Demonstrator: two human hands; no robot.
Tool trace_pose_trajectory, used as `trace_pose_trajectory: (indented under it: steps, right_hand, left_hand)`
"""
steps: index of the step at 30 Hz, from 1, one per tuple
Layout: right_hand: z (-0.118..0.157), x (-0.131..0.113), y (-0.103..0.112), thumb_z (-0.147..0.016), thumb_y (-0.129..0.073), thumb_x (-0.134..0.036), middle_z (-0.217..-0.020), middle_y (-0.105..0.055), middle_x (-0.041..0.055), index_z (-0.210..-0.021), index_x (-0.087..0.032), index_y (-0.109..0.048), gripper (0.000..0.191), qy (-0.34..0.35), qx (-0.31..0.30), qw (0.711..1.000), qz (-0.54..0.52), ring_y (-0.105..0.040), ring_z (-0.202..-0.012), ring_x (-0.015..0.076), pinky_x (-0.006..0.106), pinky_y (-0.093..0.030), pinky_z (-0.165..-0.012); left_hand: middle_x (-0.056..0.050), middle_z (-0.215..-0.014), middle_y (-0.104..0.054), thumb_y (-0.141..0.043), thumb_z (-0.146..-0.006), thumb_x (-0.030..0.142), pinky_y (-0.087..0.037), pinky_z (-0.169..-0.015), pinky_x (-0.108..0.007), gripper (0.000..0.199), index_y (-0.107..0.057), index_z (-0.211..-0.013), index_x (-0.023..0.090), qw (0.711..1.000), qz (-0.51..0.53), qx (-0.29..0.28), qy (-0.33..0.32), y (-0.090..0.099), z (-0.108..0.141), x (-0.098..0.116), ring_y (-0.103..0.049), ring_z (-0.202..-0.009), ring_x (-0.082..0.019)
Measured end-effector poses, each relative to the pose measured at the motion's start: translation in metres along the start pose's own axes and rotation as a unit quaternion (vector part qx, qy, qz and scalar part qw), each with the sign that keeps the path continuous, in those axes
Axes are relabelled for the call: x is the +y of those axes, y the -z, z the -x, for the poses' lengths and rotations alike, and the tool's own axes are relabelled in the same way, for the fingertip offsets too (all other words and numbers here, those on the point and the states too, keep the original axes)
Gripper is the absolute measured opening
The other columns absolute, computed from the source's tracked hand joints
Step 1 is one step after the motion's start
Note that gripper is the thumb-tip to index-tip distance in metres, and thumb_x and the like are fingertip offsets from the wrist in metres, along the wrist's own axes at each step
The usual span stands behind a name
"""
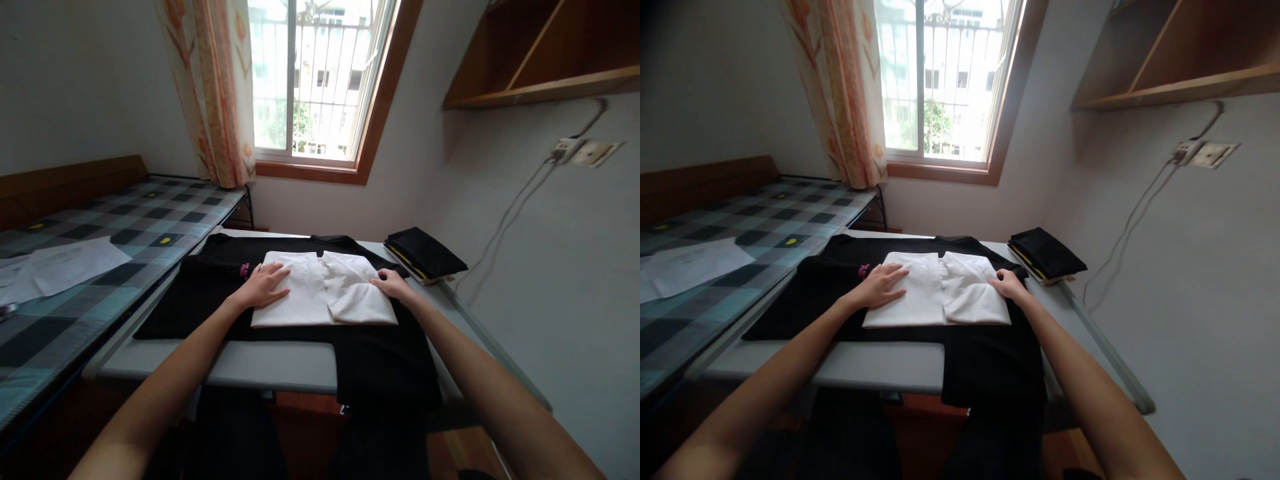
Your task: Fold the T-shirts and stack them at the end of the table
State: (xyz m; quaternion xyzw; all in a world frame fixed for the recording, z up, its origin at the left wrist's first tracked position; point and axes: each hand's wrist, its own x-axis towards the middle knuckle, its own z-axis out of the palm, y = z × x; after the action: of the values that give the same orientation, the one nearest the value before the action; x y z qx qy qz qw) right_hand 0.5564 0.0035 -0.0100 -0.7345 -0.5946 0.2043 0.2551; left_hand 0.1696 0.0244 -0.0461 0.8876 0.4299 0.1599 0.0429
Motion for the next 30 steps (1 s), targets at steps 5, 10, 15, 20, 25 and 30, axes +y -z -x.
trace_pose_trajectory:
  steps: [5, 10, 15, 20, 25, 30]
  right_hand:
    - [0.004, -0.021, 0.018, -0.075, -0.067, -0.03, -0.086, -0.068, 0.0085, -0.1, -0.014, -0.066, 0.03, -0.081, -0.086, 0.989, -0.087, -0.06, -0.065, 0.0157, 0.023, -0.046, -0.049]
    - [-0.002, -0.064, 0.038, -0.072, -0.07, -0.027, -0.072, -0.064, 0.0031, -0.094, -0.015, -0.068, 0.026, -0.047, -0.136, 0.976, -0.163, -0.056, -0.057, 0.0108, 0.018, -0.042, -0.044]
    - [-0.004, -0.139, 0.023, -0.075, -0.068, -0.022, -0.056, -0.057, -0.0018, -0.091, -0.014, -0.069, 0.018, 0.033, -0.121, 0.984, -0.124, -0.048, -0.046, 0.0079, 0.017, -0.036, -0.039]
    - [0.02, -0.211, -0.029, -0.08, -0.07, -0.03, -0.061, -0.064, 0.0004, -0.109, -0.012, -0.067, 0.035, 0.181, -0.19, 0.96, -0.101, -0.058, -0.052, 0.0109, 0.02, -0.045, -0.048]
    - [0.026, -0.199, -0.08, -0.082, -0.068, -0.037, -0.092, -0.073, 0.0068, -0.116, -0.017, -0.065, 0.04, 0.296, -0.147, 0.943, -0.046, -0.066, -0.073, 0.0145, 0.027, -0.051, -0.072]
    - [0.008, -0.134, -0.105, -0.087, -0.057, -0.032, -0.091, -0.07, 0.0077, -0.103, -0.015, -0.068, 0.025, 0.229, 0.007, 0.967, -0.109, -0.066, -0.077, 0.0159, 0.029, -0.052, -0.075]
  left_hand:
    - [-0.013, -0.145, -0.046, -0.051, -0.088, 0.053, -0.025, -0.112, -0.056, 0.056, -0.052, -0.136, 0.026, 1.0, 0.011, 0.01, 0.004, 0.001, 0.001, -0.002, -0.04, -0.134, -0.031]
    - [-0.01, -0.137, -0.052, -0.056, -0.087, 0.05, -0.025, -0.111, -0.058, 0.043, -0.063, -0.123, 0.027, 0.998, 0.034, 0.056, 0.016, 0.001, -0.002, -0.002, -0.039, -0.133, -0.032]
    - [-0.012, -0.118, -0.064, -0.053, -0.087, 0.057, -0.045, -0.098, -0.047, 0.047, -0.068, -0.111, 0.02, 0.947, 0.288, 0.129, 0.061, 0.013, -0.008, 0.01, -0.057, -0.112, -0.029]
    - [-0.016, -0.119, -0.066, -0.031, -0.089, 0.072, -0.055, -0.082, -0.039, 0.073, -0.053, -0.131, 0.016, 0.737, 0.656, 0.045, 0.159, 0.027, -0.011, 0.017, -0.066, -0.102, -0.027]
    - [-0.012, -0.095, -0.073, -0.06, -0.083, 0.057, -0.057, -0.069, -0.031, 0.05, -0.065, -0.108, 0.013, 0.67, 0.683, 0.009, 0.291, 0.023, -0.011, 0.006, -0.071, -0.084, -0.023]
    - [-0.009, -0.097, -0.072, -0.082, -0.065, 0.029, -0.057, -0.064, -0.03, 0.053, -0.061, -0.112, 0.017, 0.709, 0.635, 0.034, 0.306, 0.017, -0.01, 0.007, -0.07, -0.08, -0.023]
